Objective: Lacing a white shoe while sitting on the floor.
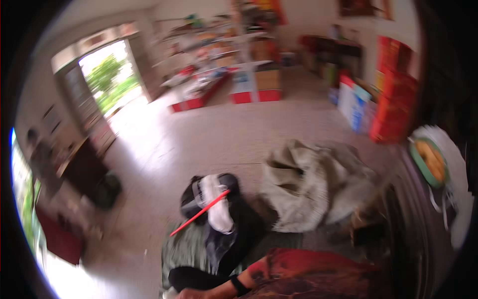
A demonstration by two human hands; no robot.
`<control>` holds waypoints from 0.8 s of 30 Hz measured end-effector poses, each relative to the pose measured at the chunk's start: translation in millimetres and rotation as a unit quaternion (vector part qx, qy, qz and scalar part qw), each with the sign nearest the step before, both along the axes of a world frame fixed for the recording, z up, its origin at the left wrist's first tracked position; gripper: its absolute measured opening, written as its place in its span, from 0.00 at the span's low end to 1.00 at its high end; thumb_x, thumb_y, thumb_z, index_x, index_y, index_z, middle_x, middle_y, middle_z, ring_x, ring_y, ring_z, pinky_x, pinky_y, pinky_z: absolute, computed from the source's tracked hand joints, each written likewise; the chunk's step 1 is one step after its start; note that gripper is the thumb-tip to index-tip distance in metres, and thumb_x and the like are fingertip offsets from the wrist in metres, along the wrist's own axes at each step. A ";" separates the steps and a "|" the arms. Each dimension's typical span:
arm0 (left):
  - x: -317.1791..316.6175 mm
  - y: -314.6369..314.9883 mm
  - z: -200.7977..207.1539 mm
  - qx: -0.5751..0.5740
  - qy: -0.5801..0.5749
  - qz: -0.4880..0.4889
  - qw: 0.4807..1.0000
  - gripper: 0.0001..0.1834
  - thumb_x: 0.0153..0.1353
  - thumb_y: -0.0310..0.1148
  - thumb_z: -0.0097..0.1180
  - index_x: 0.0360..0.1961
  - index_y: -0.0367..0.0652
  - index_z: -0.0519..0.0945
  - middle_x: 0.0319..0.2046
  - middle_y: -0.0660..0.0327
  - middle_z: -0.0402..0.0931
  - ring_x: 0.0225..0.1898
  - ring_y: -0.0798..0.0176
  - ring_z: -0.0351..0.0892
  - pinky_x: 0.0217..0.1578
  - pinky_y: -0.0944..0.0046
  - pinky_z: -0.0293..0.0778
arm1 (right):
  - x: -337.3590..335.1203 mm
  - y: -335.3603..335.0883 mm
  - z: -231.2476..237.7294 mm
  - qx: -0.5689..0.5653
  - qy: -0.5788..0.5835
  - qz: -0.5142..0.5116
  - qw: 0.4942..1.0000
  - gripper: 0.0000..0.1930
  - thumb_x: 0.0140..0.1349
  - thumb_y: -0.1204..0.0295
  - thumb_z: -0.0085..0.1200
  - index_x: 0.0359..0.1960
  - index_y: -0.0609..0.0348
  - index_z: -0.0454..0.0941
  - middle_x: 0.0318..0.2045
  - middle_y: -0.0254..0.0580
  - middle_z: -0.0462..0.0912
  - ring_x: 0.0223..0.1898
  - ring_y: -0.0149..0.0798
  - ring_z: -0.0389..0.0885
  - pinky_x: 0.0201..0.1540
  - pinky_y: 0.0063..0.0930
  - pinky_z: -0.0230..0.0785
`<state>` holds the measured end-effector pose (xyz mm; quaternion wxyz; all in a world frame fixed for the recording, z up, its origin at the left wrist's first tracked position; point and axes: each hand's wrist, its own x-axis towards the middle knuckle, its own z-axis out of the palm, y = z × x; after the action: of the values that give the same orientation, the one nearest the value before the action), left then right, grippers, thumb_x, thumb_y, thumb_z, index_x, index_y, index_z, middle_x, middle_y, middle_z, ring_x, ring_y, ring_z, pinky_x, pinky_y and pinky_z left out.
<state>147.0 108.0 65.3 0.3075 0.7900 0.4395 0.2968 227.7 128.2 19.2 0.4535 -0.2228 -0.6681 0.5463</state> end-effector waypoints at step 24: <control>-162.3 -50.1 -44.9 -0.275 -0.420 0.231 0.833 0.07 0.67 0.33 0.53 0.44 0.45 0.75 0.17 0.77 0.55 0.15 0.82 0.50 0.12 0.77 0.47 | 194.3 26.2 99.7 -0.030 0.100 -0.235 0.966 0.26 0.73 0.61 0.40 0.13 0.49 0.52 0.12 0.26 0.49 0.14 0.23 0.47 0.19 0.23 0.42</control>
<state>-15.2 57.8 20.4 0.5897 0.3478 0.5008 0.5296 422.0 154.4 118.9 0.6270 -0.3313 -0.5311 0.4637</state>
